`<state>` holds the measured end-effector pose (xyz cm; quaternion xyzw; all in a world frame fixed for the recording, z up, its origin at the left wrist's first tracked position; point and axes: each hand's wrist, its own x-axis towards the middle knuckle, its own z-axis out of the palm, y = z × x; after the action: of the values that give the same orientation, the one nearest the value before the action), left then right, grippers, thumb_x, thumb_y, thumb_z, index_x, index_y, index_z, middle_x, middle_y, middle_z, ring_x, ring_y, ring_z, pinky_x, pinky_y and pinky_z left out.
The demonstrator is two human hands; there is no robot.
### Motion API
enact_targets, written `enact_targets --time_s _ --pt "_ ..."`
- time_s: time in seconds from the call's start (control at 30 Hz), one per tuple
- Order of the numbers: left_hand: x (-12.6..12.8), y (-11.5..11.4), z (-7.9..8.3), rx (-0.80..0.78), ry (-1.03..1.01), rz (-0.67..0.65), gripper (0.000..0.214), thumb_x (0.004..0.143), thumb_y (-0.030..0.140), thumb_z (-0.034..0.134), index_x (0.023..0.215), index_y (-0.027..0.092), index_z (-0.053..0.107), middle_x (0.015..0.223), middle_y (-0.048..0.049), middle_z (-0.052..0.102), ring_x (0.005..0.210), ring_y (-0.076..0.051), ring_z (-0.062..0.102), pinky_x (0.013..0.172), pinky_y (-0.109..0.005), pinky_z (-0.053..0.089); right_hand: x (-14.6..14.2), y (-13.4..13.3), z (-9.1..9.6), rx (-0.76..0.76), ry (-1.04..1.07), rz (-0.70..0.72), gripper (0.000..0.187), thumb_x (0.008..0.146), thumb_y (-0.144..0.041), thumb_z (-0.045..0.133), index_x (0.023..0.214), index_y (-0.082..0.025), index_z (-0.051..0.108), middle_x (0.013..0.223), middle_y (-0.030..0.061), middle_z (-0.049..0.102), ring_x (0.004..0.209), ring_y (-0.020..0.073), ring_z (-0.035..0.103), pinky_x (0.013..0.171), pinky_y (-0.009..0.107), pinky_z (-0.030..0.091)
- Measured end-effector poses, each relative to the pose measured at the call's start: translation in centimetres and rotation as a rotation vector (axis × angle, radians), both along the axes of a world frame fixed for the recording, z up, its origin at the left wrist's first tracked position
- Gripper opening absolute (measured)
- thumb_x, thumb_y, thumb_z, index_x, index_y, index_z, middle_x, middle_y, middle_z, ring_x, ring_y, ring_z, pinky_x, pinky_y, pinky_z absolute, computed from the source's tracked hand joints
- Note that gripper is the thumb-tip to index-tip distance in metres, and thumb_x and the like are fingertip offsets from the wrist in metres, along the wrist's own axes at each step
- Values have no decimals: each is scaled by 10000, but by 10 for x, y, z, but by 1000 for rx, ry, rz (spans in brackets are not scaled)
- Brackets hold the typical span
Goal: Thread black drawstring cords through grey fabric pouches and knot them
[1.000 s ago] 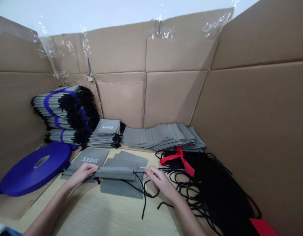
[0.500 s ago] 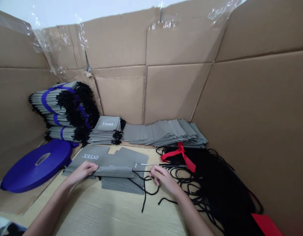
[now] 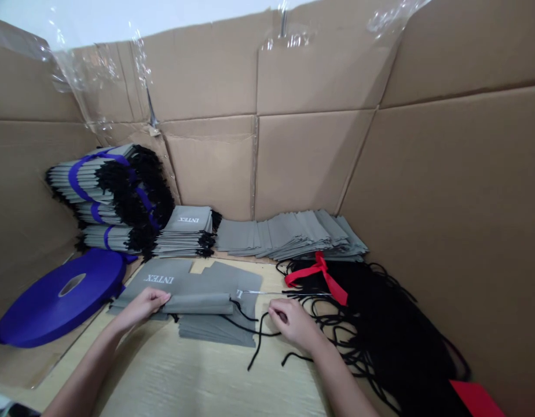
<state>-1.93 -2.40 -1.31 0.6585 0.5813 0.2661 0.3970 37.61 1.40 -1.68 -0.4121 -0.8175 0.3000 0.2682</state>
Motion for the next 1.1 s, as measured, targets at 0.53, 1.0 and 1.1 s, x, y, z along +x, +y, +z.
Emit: enact_targets --time_s 0.53,1.0,1.1 --pt "8 -2 7 20 88 -69 456 795 555 376 546 201 234 574 44 181 540 -101 191 512 -245 150 -45 -10 4 -15 44 63 201 858 -380 504 870 -239 646 929 35 632 963 212 525 878 336 370" --pt "3 0 -2 2 58 -114 496 786 581 407 539 192 223 570 46 180 549 -97 196 513 -233 168 -18 7 -1 -171 112 87 149 697 -76 392 640 -198 455 579 -50 411 559 118 367 536 216 273" --pt "2 1 -2 -21 41 -112 520 763 610 420 530 193 214 545 53 174 527 -88 176 498 -235 145 -16 12 -6 -182 128 99 144 677 -77 388 634 -199 451 563 -54 389 551 117 350 536 218 264"
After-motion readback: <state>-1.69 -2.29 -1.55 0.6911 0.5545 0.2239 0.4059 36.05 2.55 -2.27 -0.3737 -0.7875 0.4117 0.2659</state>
